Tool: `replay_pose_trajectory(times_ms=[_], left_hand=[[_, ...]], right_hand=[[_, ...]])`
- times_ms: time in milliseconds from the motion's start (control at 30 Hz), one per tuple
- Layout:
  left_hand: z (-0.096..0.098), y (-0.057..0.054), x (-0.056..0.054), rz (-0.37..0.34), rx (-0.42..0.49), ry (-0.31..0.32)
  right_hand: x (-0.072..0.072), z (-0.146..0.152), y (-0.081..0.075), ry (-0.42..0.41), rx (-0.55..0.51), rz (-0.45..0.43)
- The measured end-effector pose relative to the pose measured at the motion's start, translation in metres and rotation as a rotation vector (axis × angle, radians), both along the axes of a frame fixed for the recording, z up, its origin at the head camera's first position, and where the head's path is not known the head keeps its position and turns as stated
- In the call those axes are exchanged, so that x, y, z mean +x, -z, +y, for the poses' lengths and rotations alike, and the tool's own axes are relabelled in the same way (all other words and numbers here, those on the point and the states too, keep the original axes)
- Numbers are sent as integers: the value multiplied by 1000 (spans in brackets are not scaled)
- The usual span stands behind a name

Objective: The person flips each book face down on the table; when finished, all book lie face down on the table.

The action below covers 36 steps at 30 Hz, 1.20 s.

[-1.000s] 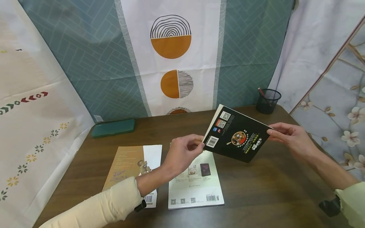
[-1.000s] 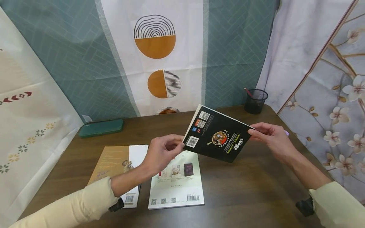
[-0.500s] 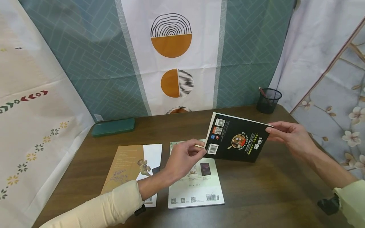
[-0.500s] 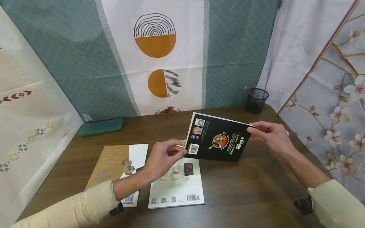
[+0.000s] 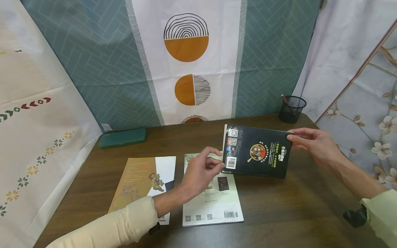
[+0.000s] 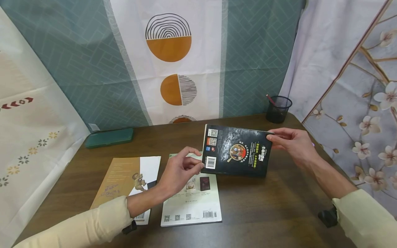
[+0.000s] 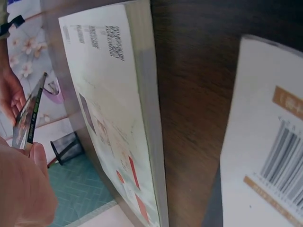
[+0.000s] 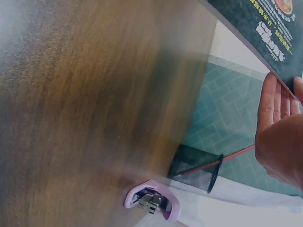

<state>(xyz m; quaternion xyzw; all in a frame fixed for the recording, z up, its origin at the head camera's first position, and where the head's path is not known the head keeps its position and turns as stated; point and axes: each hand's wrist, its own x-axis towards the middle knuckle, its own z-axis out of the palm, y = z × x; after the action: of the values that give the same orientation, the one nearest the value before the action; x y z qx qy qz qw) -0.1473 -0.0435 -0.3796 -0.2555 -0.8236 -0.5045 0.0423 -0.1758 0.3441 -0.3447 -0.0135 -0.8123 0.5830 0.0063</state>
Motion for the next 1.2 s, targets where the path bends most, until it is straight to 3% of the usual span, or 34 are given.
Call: replay_pose_trajectory(times_ms=[300,633,967,1100,1200], left_hand=[[0,7,-1,3,-20,44],[9,13,9,-127,-59,100],[25,21,22,-188,-66,155],[35,23,29,-259,-31,161],[43,23,35,-384,52,165]], right_hand=[[-7,-4,-2,-25,83,-38],[-19,-11,2,1,182,-26],[-30,-22,6,0,197,24],[-34,-27,8,-5,228,12],[-38,-30,10,-8,245,13]])
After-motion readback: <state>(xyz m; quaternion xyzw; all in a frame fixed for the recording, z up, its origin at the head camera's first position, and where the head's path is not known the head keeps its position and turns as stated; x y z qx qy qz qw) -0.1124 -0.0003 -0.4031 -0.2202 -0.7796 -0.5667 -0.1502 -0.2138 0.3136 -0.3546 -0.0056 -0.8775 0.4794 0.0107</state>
